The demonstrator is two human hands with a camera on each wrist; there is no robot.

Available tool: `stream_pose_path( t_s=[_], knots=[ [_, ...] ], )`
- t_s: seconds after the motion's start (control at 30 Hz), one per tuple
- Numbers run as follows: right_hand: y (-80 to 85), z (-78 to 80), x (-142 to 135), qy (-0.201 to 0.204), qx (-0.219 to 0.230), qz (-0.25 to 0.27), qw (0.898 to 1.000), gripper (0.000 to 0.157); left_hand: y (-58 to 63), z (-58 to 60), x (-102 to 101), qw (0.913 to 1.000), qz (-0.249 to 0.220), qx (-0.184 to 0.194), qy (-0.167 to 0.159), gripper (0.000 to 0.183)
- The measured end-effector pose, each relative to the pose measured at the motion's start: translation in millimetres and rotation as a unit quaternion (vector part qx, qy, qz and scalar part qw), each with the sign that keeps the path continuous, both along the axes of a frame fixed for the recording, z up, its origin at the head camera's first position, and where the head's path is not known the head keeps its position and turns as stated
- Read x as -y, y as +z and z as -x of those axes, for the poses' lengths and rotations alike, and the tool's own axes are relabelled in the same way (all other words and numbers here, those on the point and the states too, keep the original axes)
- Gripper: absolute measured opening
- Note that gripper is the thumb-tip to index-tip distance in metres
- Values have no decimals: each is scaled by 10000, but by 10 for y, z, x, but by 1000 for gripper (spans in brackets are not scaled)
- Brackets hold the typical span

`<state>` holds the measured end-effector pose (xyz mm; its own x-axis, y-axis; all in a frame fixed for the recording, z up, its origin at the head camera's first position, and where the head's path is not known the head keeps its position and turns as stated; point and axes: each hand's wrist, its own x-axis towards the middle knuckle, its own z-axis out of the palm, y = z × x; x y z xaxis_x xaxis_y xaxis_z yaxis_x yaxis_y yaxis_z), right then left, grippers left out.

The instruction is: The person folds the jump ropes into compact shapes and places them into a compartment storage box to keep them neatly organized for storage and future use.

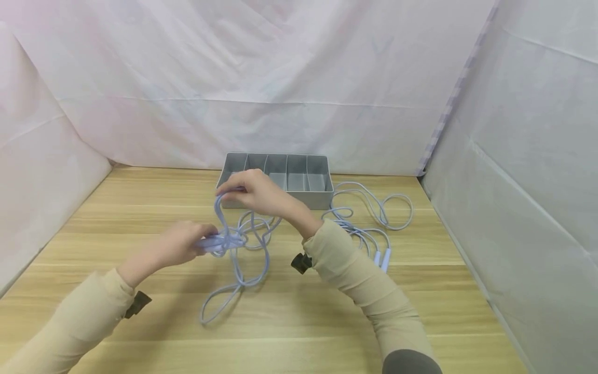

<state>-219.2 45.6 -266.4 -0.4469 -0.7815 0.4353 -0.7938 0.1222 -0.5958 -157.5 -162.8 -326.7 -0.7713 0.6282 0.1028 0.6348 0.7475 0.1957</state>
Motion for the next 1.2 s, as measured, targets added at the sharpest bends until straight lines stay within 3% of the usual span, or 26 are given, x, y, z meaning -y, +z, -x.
stream_pose_path(
  t_s=[0.13,0.23,0.47,0.7,0.83,1.07,1.2],
  knots=[
    [-4,55,12,15,104,66,9999,14,21,-40,-66,9985,-121,257,-466,29],
    [-19,92,35,10,293,145,9995,14,35,-46,-83,9930,-427,778,-777,29],
    [-116,191,59,-289,939,329,9946,15,64,-84,-100,9660,-1221,1880,-1287,30],
    [-306,269,118,-432,1577,696,9841,17,43,-134,-144,9351,-1928,2733,-1168,28],
    [-414,277,167,-670,2065,1001,9710,19,7,-143,-165,9195,-2471,2833,-1149,29],
    [-591,300,215,-1208,2698,1474,9439,22,-49,-148,-183,8794,-3766,2803,-787,36],
    [-673,304,239,-1413,2851,1591,9346,23,-62,-158,-181,8695,-4204,2524,-590,38]
  ],
)
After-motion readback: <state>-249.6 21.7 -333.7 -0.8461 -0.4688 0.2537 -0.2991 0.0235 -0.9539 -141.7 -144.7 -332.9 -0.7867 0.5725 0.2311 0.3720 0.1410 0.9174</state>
